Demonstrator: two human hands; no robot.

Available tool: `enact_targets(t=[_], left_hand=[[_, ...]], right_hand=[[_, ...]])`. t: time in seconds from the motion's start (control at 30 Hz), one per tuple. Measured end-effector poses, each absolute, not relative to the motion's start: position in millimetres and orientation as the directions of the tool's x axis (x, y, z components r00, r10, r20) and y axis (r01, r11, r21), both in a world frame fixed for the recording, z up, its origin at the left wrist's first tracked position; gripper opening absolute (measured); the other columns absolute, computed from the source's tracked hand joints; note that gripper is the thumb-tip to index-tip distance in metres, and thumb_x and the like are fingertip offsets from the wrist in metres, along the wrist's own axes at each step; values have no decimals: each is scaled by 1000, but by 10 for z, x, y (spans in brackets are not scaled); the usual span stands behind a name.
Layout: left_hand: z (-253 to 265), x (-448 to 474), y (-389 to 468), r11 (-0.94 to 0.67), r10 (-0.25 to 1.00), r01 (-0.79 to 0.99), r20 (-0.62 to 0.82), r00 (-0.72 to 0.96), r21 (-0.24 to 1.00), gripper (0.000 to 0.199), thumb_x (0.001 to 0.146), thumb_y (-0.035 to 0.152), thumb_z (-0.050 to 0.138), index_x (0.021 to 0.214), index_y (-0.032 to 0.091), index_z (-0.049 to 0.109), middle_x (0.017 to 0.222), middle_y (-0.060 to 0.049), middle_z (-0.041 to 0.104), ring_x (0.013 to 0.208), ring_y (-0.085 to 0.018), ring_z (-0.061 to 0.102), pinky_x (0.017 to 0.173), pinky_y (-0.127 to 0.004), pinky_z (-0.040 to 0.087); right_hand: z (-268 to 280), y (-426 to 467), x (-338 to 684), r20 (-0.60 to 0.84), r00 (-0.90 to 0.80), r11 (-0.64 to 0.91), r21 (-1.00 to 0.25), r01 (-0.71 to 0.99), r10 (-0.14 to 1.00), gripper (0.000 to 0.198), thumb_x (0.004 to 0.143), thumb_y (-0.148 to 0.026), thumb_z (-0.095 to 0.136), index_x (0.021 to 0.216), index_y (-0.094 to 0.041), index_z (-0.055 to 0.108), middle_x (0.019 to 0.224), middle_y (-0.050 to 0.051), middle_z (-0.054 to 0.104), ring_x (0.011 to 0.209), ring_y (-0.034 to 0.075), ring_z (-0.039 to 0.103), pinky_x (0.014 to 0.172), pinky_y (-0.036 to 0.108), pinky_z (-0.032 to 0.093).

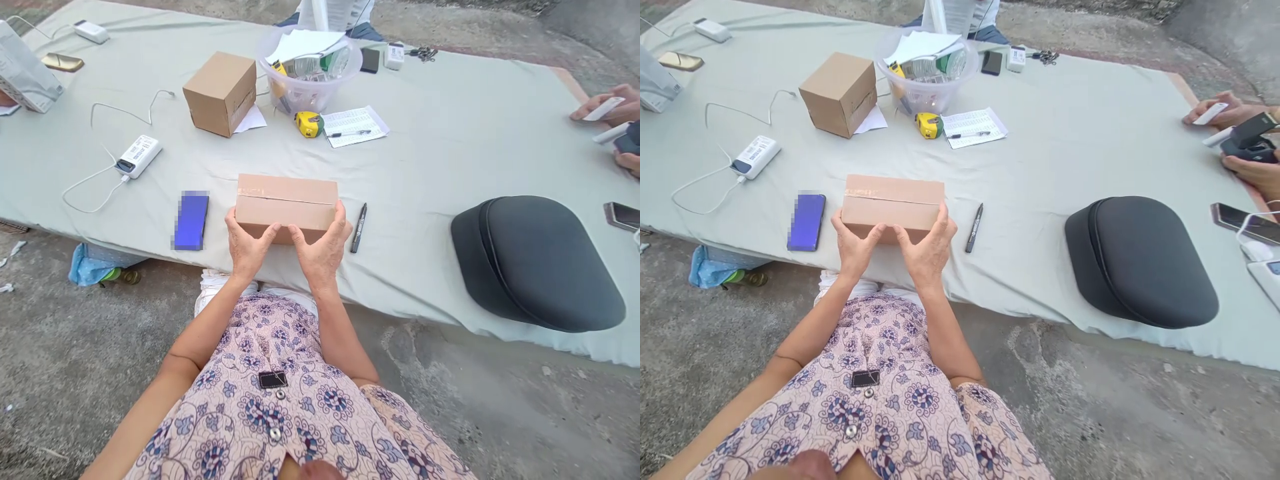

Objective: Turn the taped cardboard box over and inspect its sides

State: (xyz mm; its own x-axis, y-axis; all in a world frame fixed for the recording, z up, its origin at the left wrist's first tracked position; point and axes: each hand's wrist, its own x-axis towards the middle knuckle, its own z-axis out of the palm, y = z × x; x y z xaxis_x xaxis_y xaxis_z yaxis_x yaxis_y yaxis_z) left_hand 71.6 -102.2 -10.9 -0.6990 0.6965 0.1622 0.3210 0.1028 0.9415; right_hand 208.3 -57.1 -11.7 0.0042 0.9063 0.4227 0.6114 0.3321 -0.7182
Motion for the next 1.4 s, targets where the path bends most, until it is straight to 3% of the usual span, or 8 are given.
enact_targets(t=[0.13,0.37,0.53,0.7,0.9,1.13,1.27,1.4], left_hand=[[-181,659,-1058,11,725,336,224,-652,942,81,76,68,71,133,23,37,136,-15,56,126,-28,57,106,-43,47],[-284,525,-1107,-108,710,291,279,-646,951,61,93,70,43,132,23,50,129,-11,63,122,-22,60,105,-35,46],[-343,428,-1099,-145,723,237,266,-638,961,61,92,69,47,130,24,56,130,-10,64,125,-22,59,106,-32,46],[-588,214,-1066,-175,725,184,253,-641,967,55,84,67,63,110,18,66,113,-10,70,110,-22,66,96,-32,52],[-814,68,-1085,-15,741,179,131,-658,984,19,81,36,69,88,19,63,87,-4,69,86,-17,67,83,-29,53],[-779,95,-1156,253,758,607,236,-608,753,4,86,20,58,86,21,62,86,-4,69,85,-21,64,85,-35,47],[-816,90,-1149,335,781,699,229,-581,632,7,85,15,57,83,21,62,90,-8,70,95,-27,62,91,-40,44],[-871,44,-1157,297,768,682,257,-586,669,7,85,18,59,81,20,64,90,-10,69,99,-29,61,95,-44,44]], right_hand=[[-189,-548,2204,457,-14,396,-754,523,889,79,91,-62,55,154,-26,24,149,17,45,141,32,43,113,58,42],[-242,-508,2439,306,-2,299,-930,213,952,57,96,-55,49,144,-24,49,148,12,54,137,26,52,114,46,46],[-379,-403,2454,276,19,276,-961,1,961,57,91,-58,58,136,-25,60,145,9,60,138,25,53,116,44,44],[-683,-272,2462,222,60,227,-968,-103,973,50,81,-58,67,116,-22,69,123,10,72,117,25,66,105,44,51],[-906,-298,2539,118,19,117,-991,58,993,25,79,-43,63,90,-20,64,90,5,72,87,20,67,85,37,54],[-938,-335,2537,225,17,169,-776,608,974,13,83,-29,48,84,-23,59,79,5,68,79,23,59,76,35,45],[-943,-314,2535,213,-28,176,-715,677,977,11,81,-25,48,80,-23,59,77,5,68,79,24,57,75,35,43],[-891,-310,2595,178,-74,185,-758,626,981,12,80,-25,49,79,-23,61,78,5,69,78,23,58,77,35,45]])
